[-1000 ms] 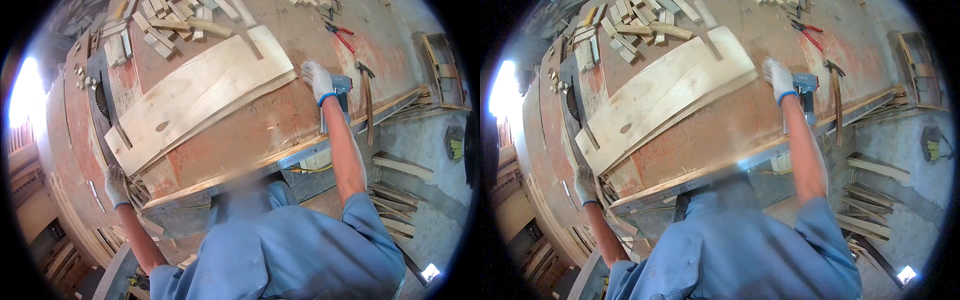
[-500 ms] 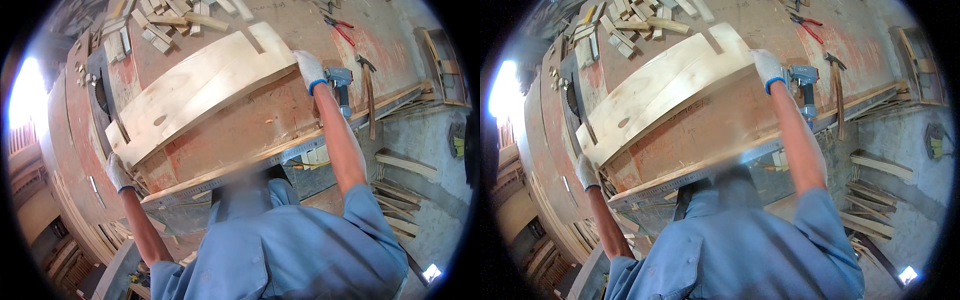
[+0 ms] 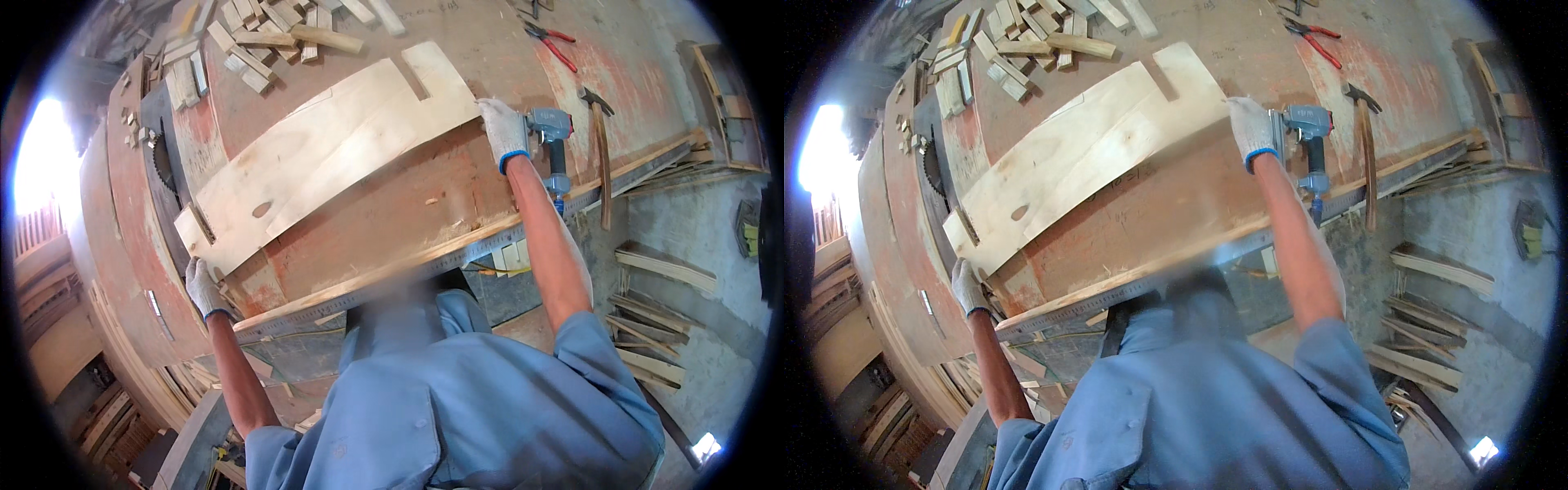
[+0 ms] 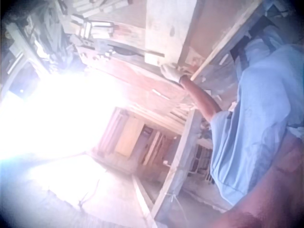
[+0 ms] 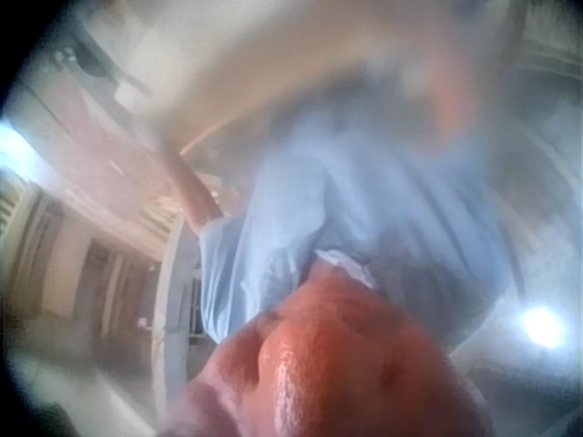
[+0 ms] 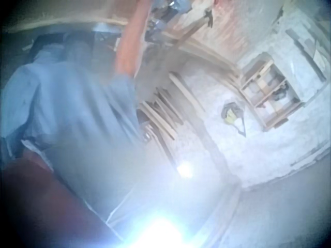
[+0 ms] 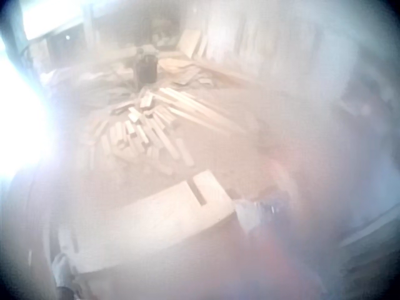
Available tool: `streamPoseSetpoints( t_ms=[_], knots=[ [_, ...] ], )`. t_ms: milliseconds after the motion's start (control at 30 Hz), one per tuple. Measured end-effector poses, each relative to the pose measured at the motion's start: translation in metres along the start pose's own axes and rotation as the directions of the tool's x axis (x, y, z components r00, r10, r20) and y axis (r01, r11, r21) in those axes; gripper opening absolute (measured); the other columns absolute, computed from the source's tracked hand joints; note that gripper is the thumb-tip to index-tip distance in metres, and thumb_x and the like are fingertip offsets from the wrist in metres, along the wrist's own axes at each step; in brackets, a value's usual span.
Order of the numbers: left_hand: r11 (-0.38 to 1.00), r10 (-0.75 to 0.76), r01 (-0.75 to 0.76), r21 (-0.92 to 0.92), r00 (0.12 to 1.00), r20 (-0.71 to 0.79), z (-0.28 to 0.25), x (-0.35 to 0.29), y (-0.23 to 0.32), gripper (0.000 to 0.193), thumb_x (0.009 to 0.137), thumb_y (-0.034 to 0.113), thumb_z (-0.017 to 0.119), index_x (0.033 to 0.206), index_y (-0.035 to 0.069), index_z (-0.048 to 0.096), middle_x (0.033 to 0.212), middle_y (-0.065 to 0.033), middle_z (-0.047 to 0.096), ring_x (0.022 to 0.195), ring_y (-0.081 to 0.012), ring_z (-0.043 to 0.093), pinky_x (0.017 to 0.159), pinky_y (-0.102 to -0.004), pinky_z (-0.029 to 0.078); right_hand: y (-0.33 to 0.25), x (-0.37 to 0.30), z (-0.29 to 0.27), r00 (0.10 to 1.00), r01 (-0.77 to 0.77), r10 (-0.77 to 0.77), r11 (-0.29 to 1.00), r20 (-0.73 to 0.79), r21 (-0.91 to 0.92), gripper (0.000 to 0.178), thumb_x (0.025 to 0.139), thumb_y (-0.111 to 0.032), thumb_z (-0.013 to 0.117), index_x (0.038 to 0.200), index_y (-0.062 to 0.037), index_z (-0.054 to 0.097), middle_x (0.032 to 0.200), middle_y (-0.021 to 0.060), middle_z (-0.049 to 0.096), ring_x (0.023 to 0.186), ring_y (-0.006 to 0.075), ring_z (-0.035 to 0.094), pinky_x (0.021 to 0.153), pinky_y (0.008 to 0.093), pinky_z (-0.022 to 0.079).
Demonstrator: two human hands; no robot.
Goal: The person assembles a wooden panel by aligning pieces on a workbench, tapping them with a hammer, and securing them with a nail gun. They repeatedly adjust the panel and use a screwdriver and pliers to fix the nail gun before continuing to fasten the wood.
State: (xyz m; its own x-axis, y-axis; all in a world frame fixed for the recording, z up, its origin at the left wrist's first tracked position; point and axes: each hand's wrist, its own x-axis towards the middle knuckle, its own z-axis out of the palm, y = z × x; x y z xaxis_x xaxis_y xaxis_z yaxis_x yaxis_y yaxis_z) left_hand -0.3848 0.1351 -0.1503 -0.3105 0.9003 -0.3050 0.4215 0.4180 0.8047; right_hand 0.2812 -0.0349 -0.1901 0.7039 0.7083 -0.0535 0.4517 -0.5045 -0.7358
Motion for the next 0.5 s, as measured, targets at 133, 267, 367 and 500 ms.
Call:
streamPoseSetpoints(
  t_ms=[133, 267, 367, 500],
  knots=[
    [0.999, 0.0, -0.001, -0.036, 1.0, -0.028, -0.002, 0.022, -0.018, 0.047, 0.102, 0.022, 0.059, 0.139, -0.007, 0.06, 0.128, -0.0145, 0.068, 0.109, -0.0213, 0.067, 0.095, -0.0344, 0.054, 0.022, -0.004, -0.003, 0.99, 0.141, -0.14, 0.983, -0.013, 0.116, 0.037, 0.102, -0.029, 0.058, 0.119, -0.0001, 0.074, 0.104, 0.0091, 0.076, 0.094, 0.0192, 0.069, 0.085, 0.0354, 0.054],
    [0.998, 0.046, -0.048, -0.029, 0.998, -0.053, -0.007, 0.024, -0.018, 0.046, 0.102, 0.022, 0.059, 0.138, -0.007, 0.061, 0.127, -0.0149, 0.069, 0.109, -0.0214, 0.066, 0.095, -0.0343, 0.054, -0.015, -0.04, -0.024, 0.983, 0.171, -0.161, 0.977, 0.084, -0.127, 0.029, 0.098, -0.015, 0.052, 0.117, -0.005, 0.072, 0.112, 0.0162, 0.072, 0.105, 0.0329, 0.067, 0.094, 0.0443, 0.053],
    [0.993, 0.015, -0.024, -0.115, 0.997, -0.077, -0.043, 0.041, -0.037, 0.04, 0.1, 0.02, 0.058, 0.13, -0.007, 0.067, 0.12, -0.0123, 0.07, 0.104, -0.0206, 0.066, 0.09, -0.0351, 0.054, -0.047, -0.077, -0.043, 0.975, 0.19, -0.169, 0.97, 0.143, -0.149, 0.025, 0.095, -0.009, 0.054, 0.111, -0.0066, 0.073, 0.112, 0.0167, 0.072, 0.107, 0.0358, 0.068, 0.097, 0.046, 0.054],
    [0.979, -0.028, 0.05, 0.199, 0.994, -0.108, -0.055, 0.037, -0.04, 0.036, 0.098, 0.02, 0.056, 0.119, -0.006, 0.07, 0.108, -0.009, 0.071, 0.094, -0.0183, 0.065, 0.081, -0.0363, 0.053, -0.048, -0.108, -0.032, 0.958, 0.197, -0.202, 0.979, 0.203, 0.044, 0.026, 0.099, -0.018, 0.059, 0.113, 0.001, 0.072, 0.109, 0.0166, 0.073, 0.1, 0.0291, 0.07, 0.093, 0.0395, 0.054]
  ],
)
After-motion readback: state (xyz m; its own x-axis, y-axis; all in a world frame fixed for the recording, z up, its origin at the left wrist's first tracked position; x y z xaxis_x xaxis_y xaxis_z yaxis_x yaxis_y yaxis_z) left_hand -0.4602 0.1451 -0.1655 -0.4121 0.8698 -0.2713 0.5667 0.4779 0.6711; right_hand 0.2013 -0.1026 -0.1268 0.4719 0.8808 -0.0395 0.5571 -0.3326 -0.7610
